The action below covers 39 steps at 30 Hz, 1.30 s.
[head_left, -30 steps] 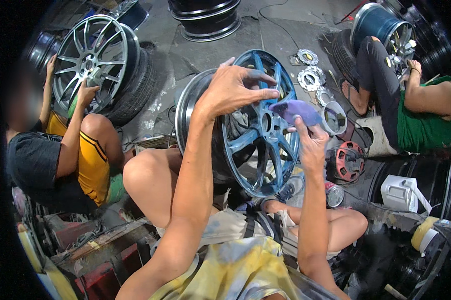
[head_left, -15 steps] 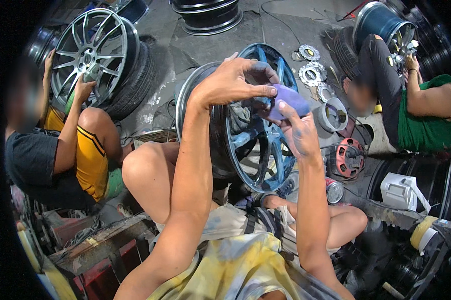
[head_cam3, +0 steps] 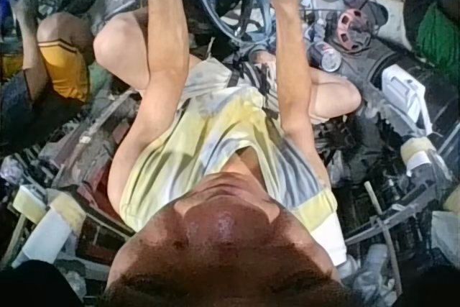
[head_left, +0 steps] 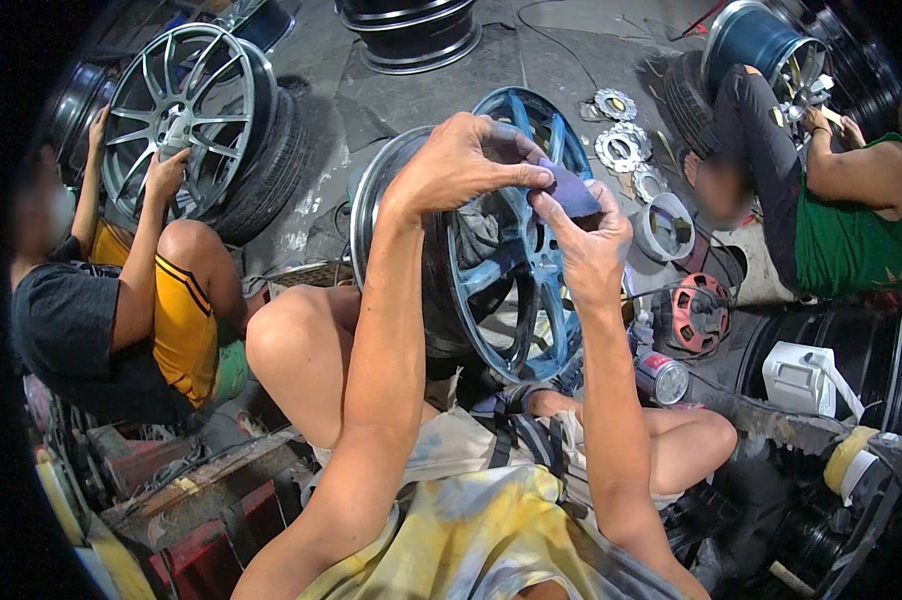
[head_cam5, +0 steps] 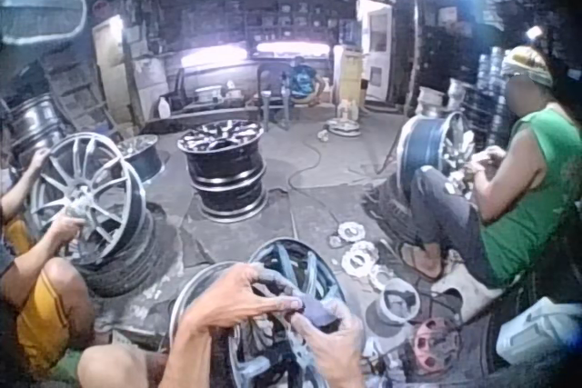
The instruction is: The person scrubs a blue car wheel with a purple sponge while sitting on the floor. They focus on cleaning the spokes and rim of the wheel, occasionally rotating it to reach different areas.
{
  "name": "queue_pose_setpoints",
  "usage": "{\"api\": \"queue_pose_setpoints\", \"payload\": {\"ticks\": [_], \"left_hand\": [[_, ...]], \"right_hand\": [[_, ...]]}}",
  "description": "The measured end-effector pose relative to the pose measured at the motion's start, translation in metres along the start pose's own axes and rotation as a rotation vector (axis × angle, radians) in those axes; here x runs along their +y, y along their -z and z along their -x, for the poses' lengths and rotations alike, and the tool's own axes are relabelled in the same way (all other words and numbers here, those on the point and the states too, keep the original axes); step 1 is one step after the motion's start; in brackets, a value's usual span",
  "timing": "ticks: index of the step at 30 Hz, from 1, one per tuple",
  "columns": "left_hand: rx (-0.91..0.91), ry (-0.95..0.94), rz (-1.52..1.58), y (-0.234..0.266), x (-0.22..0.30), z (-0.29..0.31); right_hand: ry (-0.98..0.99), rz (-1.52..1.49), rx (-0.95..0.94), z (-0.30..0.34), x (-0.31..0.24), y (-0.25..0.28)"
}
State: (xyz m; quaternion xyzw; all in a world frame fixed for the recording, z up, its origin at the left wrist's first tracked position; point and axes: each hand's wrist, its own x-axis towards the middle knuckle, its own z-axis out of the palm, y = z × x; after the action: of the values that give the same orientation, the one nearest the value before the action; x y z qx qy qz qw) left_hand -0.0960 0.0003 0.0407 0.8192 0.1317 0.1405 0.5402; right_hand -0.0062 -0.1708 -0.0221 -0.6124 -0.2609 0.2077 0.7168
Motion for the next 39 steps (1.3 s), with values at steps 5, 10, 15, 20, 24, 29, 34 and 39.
{"api": "queue_pose_setpoints", "payload": {"ticks": [5,10,15,20,24,29,34,39], "left_hand": [[0.019,-0.012,0.054,0.000,-0.003,0.000],[-0.017,-0.034,0.089,0.003,-0.004,0.000],[-0.070,-0.085,0.020,0.006,-0.007,-0.001],[0.433,-0.359,-0.224,-0.011,-0.032,-0.011],[0.698,-0.003,-0.231,-0.015,-0.052,-0.020],[0.609,0.168,-0.246,-0.014,-0.050,-0.018],[0.623,0.124,-0.263,-0.016,-0.044,-0.013],[0.624,0.156,-0.256,-0.017,-0.041,-0.014]], "right_hand": [[-0.029,-0.258,0.000,-0.001,0.006,0.003],[-0.146,-0.503,-0.098,0.001,0.001,0.001],[-0.289,-0.712,-0.317,0.005,-0.009,0.006],[-0.201,-0.114,-0.225,0.036,0.000,0.022],[0.046,0.229,-0.124,0.070,0.010,0.006],[0.262,0.507,-0.037,0.084,0.021,-0.006],[0.326,0.452,-0.040,0.096,0.011,-0.019],[0.345,0.502,-0.020,0.094,0.005,-0.028]]}}
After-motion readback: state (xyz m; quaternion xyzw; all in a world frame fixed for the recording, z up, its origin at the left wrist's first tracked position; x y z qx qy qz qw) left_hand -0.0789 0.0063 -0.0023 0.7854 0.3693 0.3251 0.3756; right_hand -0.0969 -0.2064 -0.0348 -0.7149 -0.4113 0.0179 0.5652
